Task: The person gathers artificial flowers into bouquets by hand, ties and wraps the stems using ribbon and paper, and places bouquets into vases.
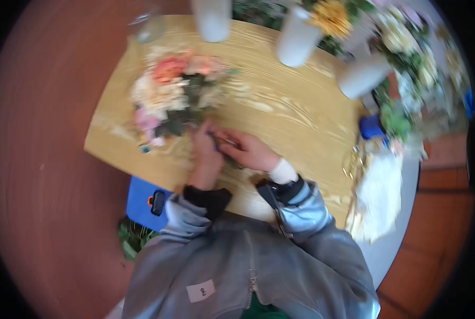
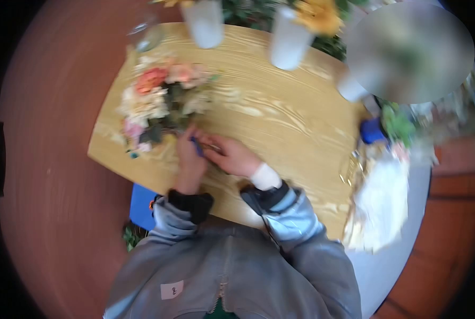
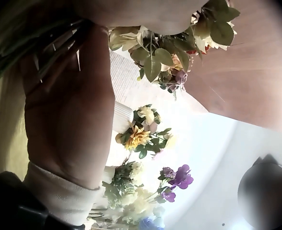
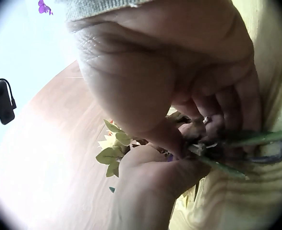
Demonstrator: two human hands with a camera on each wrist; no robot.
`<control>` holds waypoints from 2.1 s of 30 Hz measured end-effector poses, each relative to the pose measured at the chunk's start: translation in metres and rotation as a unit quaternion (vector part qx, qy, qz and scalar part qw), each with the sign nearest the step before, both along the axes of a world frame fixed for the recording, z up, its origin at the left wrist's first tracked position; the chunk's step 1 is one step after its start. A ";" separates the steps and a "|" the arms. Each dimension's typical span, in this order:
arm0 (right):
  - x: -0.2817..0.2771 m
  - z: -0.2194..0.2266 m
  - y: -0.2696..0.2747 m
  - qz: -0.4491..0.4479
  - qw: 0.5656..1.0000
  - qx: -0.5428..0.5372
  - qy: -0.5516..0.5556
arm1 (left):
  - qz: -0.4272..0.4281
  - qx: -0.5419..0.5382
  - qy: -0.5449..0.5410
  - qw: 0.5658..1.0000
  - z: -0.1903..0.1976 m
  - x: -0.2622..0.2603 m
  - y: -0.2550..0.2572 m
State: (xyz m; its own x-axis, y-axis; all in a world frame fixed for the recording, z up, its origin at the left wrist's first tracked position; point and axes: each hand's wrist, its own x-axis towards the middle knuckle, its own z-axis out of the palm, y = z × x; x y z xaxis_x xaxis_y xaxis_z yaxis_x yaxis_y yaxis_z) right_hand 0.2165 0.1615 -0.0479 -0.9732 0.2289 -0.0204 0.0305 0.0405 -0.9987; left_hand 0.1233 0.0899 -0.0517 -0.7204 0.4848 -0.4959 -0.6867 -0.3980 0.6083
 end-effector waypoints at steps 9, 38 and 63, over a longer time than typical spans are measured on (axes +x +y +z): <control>0.044 0.006 0.008 -0.177 0.954 0.243 -0.001 | -0.093 -0.021 0.048 0.994 0.012 -0.011 -0.032; 0.337 0.083 0.060 -0.474 0.790 0.279 -0.272 | -0.680 -0.047 0.416 0.601 -0.003 0.273 0.133; 0.386 0.035 0.071 -0.685 0.585 0.348 -0.260 | -0.578 0.264 -0.166 0.754 0.059 0.236 0.148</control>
State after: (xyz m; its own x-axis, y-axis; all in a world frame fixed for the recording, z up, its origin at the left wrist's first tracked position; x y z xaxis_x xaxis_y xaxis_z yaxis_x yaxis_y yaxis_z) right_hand 0.6023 0.2329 -0.0131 0.2304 0.9154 0.3301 0.8023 0.0133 -0.5968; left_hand 0.3596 0.2384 0.0071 0.4564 0.8867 -0.0740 -0.8400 0.4568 0.2928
